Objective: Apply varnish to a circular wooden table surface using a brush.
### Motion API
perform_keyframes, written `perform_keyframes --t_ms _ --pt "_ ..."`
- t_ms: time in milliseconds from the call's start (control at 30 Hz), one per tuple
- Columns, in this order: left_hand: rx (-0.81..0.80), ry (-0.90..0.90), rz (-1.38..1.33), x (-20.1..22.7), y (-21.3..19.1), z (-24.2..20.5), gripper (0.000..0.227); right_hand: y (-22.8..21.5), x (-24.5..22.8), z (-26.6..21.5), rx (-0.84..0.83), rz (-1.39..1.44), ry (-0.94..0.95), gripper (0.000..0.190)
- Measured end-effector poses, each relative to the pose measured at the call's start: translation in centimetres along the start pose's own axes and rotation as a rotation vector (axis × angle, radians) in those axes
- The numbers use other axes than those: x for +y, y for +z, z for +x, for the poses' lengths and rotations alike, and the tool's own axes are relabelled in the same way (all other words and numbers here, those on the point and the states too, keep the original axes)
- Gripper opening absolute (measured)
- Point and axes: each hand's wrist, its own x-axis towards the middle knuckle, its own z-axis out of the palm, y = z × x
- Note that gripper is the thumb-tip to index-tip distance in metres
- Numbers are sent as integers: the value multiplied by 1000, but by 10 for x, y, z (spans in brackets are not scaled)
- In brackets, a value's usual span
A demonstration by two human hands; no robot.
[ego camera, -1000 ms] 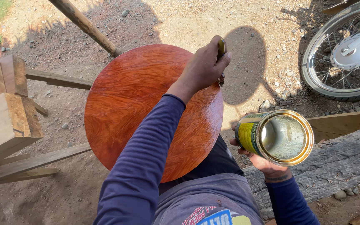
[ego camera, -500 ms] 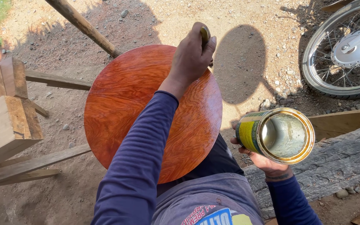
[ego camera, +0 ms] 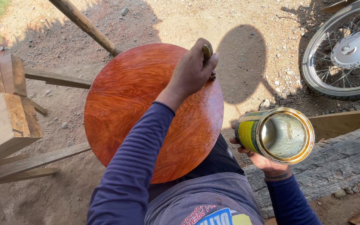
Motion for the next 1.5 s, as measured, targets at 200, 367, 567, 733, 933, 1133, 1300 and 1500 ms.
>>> perform_keyframes --t_ms 200,367,567,733,933,1133,1300,1500 --pt "-139 -6 132 11 -29 -6 29 0 -2 -1 -1 14 7 58" --pt "4 10 13 18 -13 -2 27 2 2 2 -3 -22 -3 61" --pt "61 36 -20 19 8 -8 25 2 -1 1 -25 5 -5 65" --pt "-42 -12 -25 29 -8 -30 25 -5 -8 -8 -93 106 -30 71" --pt "-266 -98 21 43 -51 -55 24 -15 -13 -16 -6 87 -79 77" --pt "-119 -11 110 38 -50 -41 27 -7 -4 -4 -128 50 -60 78" --pt "-30 26 -90 29 -17 -38 22 -25 -2 -3 66 -96 -26 81" --pt "-196 -101 -107 37 -34 -68 25 -7 -5 -6 -38 24 -28 78"
